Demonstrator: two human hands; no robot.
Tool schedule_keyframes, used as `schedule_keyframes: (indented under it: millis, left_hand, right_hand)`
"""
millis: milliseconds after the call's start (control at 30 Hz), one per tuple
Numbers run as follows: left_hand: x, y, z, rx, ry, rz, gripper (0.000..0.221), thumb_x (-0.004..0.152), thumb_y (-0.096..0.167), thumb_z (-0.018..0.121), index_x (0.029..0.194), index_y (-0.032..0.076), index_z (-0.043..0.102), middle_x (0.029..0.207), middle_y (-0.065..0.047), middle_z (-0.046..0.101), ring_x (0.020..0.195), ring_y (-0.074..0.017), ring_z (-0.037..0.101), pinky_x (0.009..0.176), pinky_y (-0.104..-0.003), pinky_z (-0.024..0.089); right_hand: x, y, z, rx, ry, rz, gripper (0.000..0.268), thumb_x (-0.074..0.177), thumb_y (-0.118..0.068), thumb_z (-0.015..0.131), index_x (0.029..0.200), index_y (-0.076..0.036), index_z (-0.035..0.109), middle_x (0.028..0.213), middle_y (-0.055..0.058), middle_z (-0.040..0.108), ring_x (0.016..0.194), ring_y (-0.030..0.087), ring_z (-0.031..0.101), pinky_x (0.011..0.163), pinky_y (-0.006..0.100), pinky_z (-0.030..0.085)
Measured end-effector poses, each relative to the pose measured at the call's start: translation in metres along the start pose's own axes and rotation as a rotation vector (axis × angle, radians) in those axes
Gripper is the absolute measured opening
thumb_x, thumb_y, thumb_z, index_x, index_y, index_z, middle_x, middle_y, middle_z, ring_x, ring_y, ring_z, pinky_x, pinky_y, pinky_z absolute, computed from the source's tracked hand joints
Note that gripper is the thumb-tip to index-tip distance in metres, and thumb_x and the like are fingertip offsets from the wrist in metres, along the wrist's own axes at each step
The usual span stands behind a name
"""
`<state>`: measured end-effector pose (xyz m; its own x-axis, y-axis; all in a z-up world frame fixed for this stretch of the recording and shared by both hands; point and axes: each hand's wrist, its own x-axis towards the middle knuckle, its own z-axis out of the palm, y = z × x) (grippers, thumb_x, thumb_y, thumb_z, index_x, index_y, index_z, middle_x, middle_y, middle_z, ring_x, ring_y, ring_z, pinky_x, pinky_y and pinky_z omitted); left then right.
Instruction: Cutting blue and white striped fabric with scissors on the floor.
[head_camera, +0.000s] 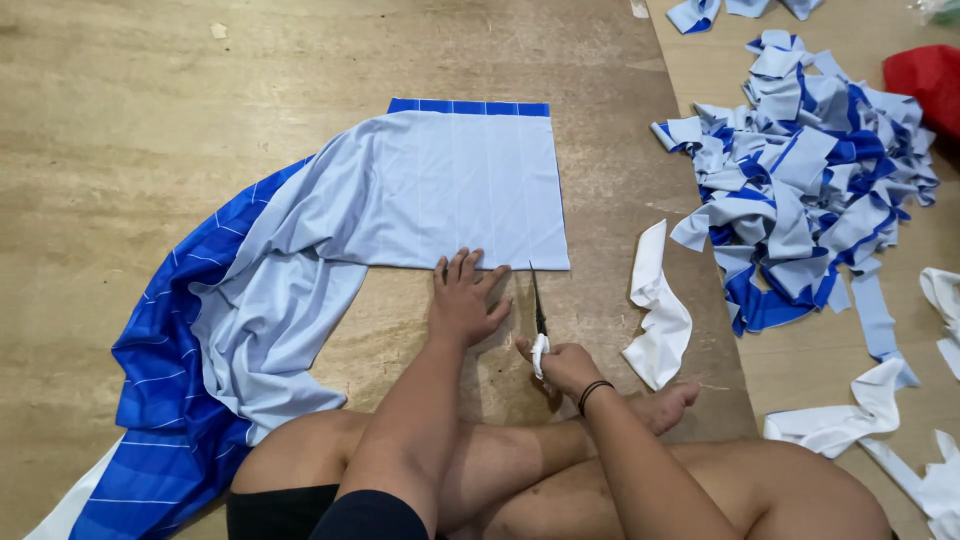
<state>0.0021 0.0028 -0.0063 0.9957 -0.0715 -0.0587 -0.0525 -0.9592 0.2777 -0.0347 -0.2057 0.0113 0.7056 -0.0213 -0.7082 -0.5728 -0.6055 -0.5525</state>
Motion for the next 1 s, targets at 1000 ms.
schedule_keyframes:
  millis: [1000]
  left_hand:
    - [0.001, -0.001, 0.001, -0.042, 0.076, 0.007, 0.059, 0.091, 0.061, 0.052, 0.147, 0.041, 0.048, 0.160, -0.009, 0.031, 0.152, -0.0281, 0.018, 0.124, -0.054, 0.005]
  right_hand:
    - [0.010, -0.042, -0.009, 0.159, 0.058, -0.011, 0.064, 0.081, -0.063, 0.079, 0.072, -0.002, 0.062, 0.057, 0.008, 0.060, 0.044, 0.018, 0.058, 0.041, 0.033, 0.046]
